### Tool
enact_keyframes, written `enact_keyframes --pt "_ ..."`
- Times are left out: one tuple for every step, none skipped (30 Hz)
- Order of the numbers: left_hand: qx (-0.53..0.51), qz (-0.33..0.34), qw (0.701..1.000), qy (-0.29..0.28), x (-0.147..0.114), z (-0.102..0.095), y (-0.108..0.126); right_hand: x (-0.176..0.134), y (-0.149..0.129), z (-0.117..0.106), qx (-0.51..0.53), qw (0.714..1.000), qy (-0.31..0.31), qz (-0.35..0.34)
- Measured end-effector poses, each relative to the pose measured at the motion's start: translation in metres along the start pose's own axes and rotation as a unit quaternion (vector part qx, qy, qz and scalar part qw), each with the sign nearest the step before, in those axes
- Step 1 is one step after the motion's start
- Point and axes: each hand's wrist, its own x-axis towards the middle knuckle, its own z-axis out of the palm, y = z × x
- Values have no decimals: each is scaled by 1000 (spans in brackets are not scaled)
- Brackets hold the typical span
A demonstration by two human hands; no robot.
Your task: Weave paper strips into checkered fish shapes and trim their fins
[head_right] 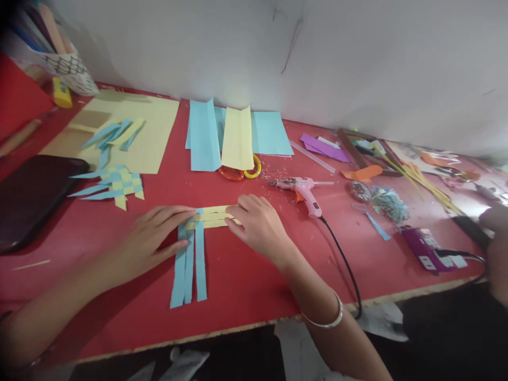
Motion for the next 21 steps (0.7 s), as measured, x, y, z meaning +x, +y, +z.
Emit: enact_keyframes --pt "0 1 1000 1 0 0 0 0 1 1 8 1000 23 2" --pt "0 2 1000 1 0 0 0 0 1 1 21 999 41 7" --pt "0 2 1000 1 0 0 0 -1 1 1 34 998 54 16" --pt "1 3 1000 1 0 0 0 -1 1 2 48 997 62 23" --pt "2 3 1000 1 0 0 0 -1 1 2 61 996 66 30" --pt "4 4 1000 2 -1 0 0 -2 1 2 74 994 67 36" --pt "6 5 1000 3 -1 1 0 -2 0 1 87 993 63 41" --pt "7 6 1000 3 -1 1 -1 -2 -1 1 102 992 54 48" --pt "8 6 1000 2 -1 1 -1 -2 -2 1 117 991 37 54" --pt "9 5 1000 2 -1 1 -1 -2 -3 1 131 989 17 62" --pt "9 5 1000 1 -1 1 -1 -1 -4 1 141 987 -5 72" --pt "10 4 1000 0 -1 1 0 -1 -4 1 147 985 -26 82" --pt "10 3 1000 -1 -1 0 0 0 -5 0 150 983 -43 94" --pt "10 3 1000 0 -1 0 0 1 -5 0 150 981 -55 106" --pt "10 4 1000 -1 -1 0 0 1 -4 0 148 980 -60 117" --pt "10 5 1000 0 0 0 0 2 -4 -1 143 980 -59 127" --pt "10 6 1000 0 0 0 0 2 -3 -2 134 980 -55 136" --pt "11 5 1000 -1 -1 0 0 2 -3 -3 123 981 -52 143" --pt "11 5 1000 -3 -1 0 0 2 -2 -4 111 981 -53 148" --pt "11 3 1000 -3 -1 0 0 2 -1 -4 101 982 -58 150" --pt "10 3 1000 -5 -1 0 0 2 -1 -5 93 982 -65 152"
